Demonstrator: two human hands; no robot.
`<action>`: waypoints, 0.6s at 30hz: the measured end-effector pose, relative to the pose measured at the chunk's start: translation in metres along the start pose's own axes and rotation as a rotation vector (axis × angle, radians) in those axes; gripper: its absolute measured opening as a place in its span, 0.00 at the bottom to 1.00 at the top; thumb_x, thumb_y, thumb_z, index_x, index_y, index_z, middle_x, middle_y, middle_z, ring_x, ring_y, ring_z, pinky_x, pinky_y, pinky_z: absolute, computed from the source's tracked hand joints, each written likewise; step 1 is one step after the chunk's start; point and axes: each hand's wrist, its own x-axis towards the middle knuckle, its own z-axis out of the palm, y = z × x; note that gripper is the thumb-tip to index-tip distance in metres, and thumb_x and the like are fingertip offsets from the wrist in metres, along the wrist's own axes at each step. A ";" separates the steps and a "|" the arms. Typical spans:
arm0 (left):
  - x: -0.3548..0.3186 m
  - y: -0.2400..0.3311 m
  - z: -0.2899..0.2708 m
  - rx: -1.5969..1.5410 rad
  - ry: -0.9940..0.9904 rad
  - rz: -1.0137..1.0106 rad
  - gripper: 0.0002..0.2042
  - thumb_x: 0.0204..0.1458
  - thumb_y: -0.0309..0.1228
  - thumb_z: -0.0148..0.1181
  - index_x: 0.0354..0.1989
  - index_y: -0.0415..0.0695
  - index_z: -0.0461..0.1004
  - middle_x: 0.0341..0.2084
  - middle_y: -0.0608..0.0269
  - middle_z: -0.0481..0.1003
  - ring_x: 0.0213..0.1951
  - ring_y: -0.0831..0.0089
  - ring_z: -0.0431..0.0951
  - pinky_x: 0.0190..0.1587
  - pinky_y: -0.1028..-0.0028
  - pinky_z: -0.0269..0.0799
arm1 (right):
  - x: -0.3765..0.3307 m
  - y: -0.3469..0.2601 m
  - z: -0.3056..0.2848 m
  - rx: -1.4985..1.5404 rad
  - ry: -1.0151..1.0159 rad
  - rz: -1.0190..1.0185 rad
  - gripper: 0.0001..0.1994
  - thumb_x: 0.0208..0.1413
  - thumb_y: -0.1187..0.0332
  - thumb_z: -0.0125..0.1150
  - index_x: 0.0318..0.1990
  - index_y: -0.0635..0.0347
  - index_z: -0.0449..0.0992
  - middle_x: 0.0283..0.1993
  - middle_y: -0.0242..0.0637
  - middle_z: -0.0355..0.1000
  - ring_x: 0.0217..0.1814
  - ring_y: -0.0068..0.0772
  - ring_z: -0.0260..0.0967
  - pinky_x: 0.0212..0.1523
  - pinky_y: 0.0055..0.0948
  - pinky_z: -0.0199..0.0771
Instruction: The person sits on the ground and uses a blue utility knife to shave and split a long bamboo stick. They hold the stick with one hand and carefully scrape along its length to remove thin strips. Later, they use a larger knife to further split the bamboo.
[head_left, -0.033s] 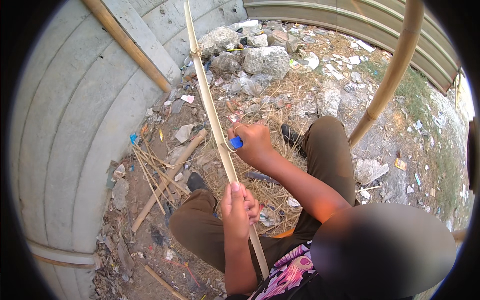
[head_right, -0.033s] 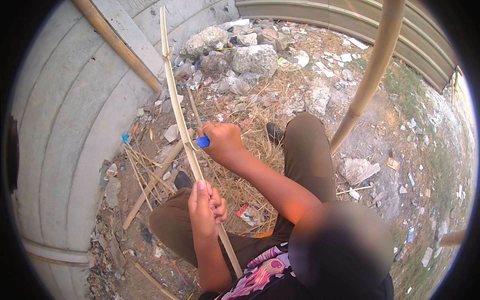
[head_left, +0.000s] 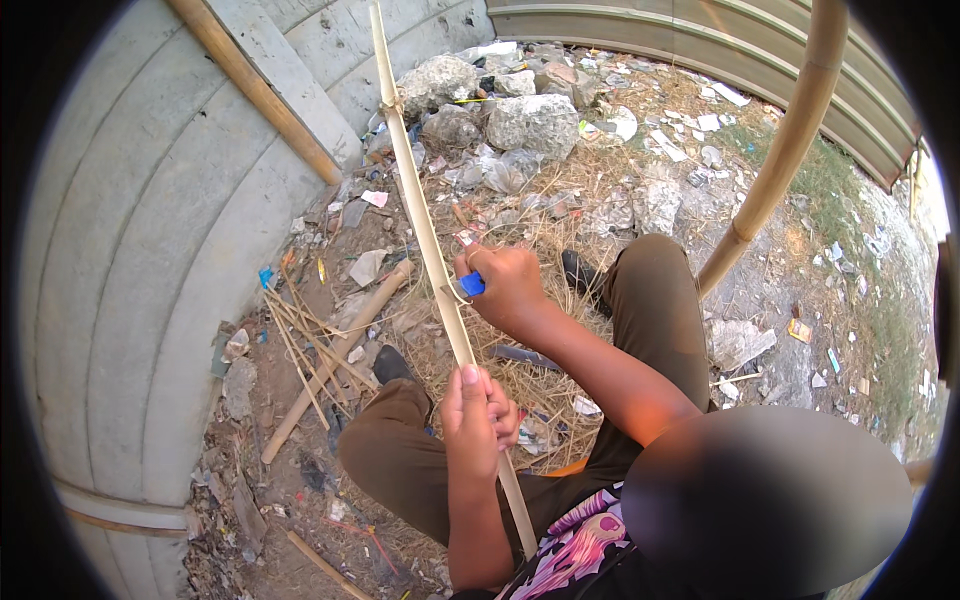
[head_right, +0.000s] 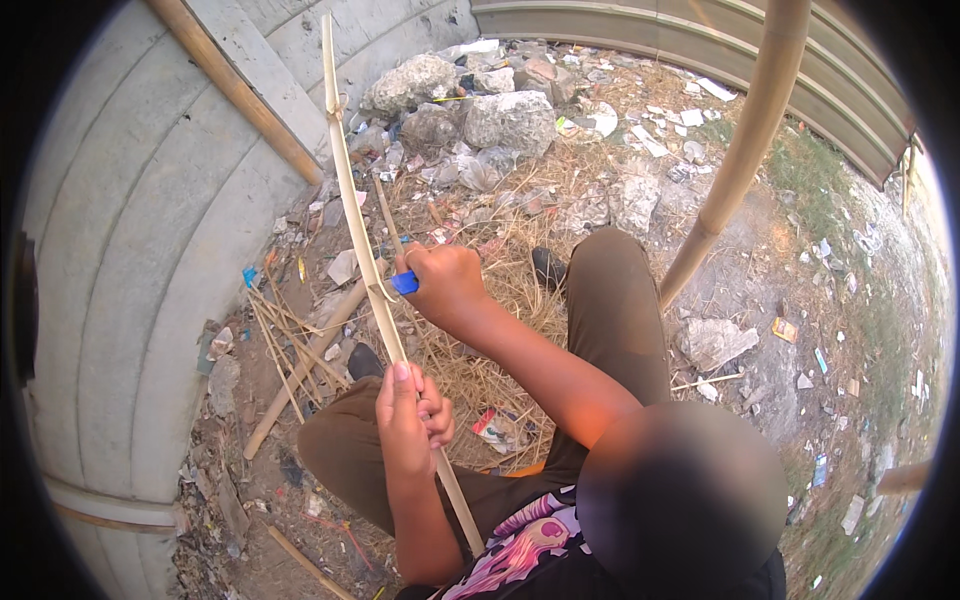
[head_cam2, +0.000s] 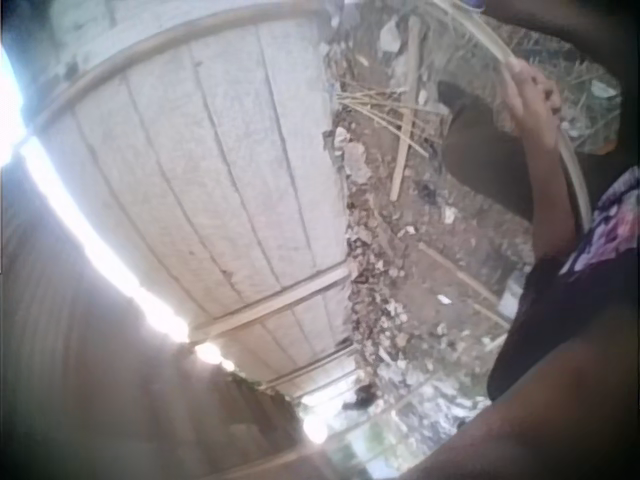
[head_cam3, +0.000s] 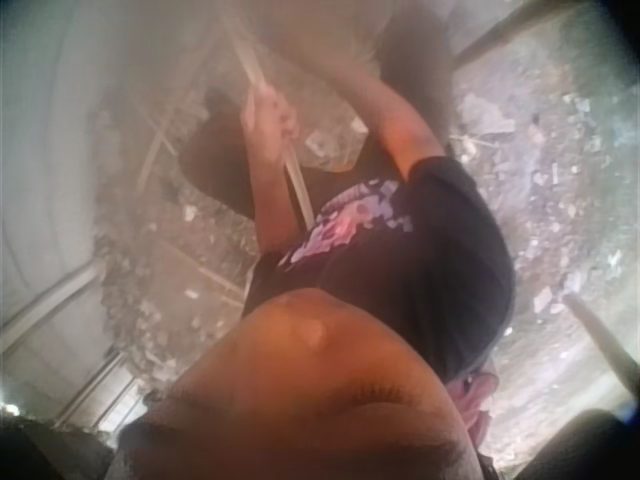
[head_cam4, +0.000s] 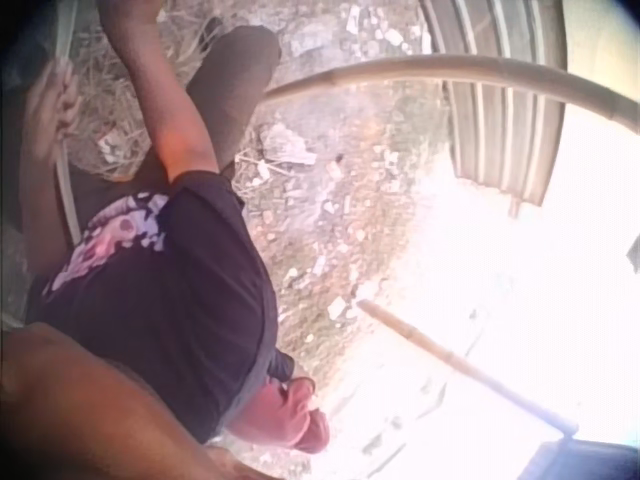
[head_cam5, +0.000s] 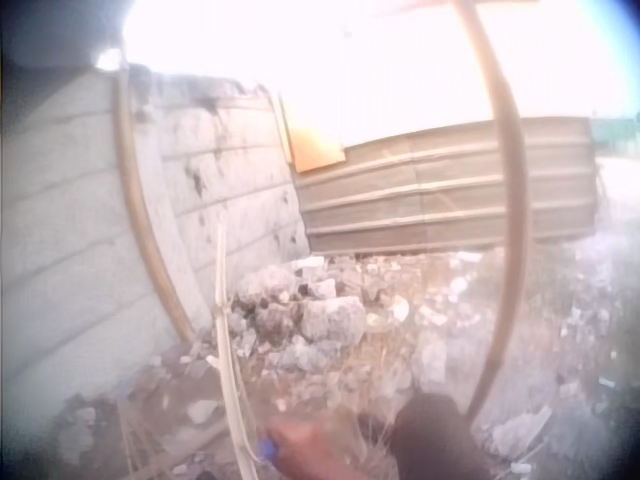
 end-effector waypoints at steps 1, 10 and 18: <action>0.000 0.001 0.001 -0.002 0.007 -0.011 0.16 0.72 0.45 0.39 0.32 0.49 0.58 0.16 0.74 0.53 0.13 0.86 0.49 0.12 0.81 0.44 | 0.005 0.000 -0.002 0.009 -0.004 -0.016 0.10 0.53 0.66 0.64 0.22 0.58 0.75 0.19 0.43 0.71 0.20 0.48 0.73 0.23 0.41 0.72; -0.001 -0.010 0.015 -0.006 -0.119 -0.166 0.17 0.71 0.46 0.40 0.33 0.49 0.58 0.18 0.73 0.57 0.15 0.86 0.55 0.15 0.82 0.51 | 0.134 0.039 -0.030 -0.232 -0.038 0.363 0.13 0.53 0.61 0.62 0.25 0.60 0.81 0.24 0.50 0.76 0.28 0.57 0.76 0.35 0.49 0.77; 0.014 -0.001 -0.002 -0.035 -0.045 -0.122 0.16 0.72 0.44 0.40 0.34 0.48 0.60 0.17 0.72 0.58 0.15 0.86 0.56 0.14 0.83 0.53 | 0.083 0.037 0.004 0.019 -0.206 0.147 0.17 0.54 0.57 0.66 0.21 0.60 0.78 0.19 0.49 0.72 0.23 0.56 0.73 0.30 0.48 0.74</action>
